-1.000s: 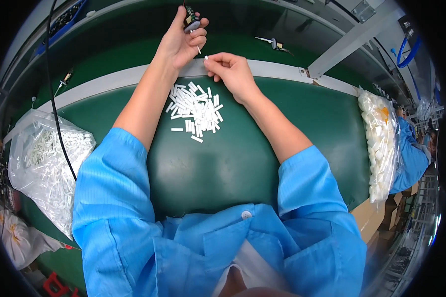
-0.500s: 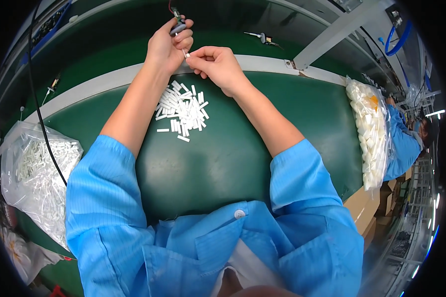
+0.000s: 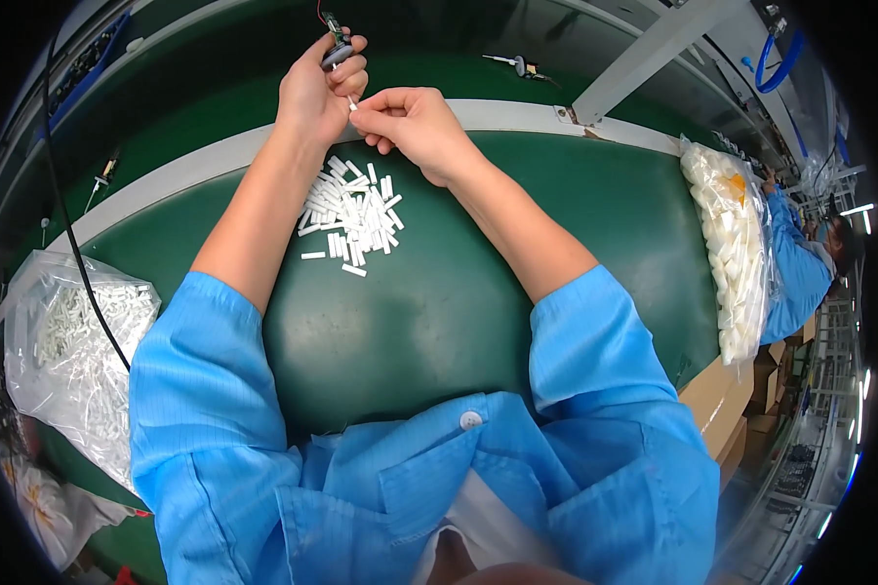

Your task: The person assembles small plastic components and electronic parts by hand, working on a factory assembly line.

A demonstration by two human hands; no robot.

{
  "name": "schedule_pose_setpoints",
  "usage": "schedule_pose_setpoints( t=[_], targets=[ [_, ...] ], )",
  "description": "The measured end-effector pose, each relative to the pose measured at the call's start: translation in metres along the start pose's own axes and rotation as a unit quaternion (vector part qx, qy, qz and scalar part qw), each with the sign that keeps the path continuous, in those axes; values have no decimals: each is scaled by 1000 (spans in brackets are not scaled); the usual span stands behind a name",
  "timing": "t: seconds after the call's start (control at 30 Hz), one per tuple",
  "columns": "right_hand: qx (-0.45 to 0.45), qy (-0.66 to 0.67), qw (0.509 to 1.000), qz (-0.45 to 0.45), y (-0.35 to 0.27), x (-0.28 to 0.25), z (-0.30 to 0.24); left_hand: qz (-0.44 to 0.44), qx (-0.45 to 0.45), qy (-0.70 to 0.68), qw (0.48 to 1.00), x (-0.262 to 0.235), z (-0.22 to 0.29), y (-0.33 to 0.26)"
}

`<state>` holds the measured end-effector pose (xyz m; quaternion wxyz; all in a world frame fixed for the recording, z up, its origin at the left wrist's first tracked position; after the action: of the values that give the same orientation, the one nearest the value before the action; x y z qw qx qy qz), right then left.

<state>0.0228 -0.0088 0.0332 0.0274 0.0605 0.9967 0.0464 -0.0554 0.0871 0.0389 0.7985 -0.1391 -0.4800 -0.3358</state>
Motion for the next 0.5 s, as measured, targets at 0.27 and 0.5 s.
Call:
schedule_pose_setpoints(
  t=[0.27,0.5],
  targets=[
    [-54,5,998,44,6,-13,-12,86,63,152,983,5,-4,-3],
    [-166,-177,954,175,2,-26,-27,137,81,154,975,14,-25,-18]
  ],
)
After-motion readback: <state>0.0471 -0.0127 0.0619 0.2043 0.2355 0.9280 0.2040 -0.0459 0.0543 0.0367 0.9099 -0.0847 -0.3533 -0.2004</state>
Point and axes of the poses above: each hand's wrist, its own y-axis towards the middle knuckle, its own x-axis out of the palm, z = x × y, the point moved 5 cm from there along y, towards the middle knuckle, and after that the axes turned 4 degrees about -x, right-handed, at the moved point
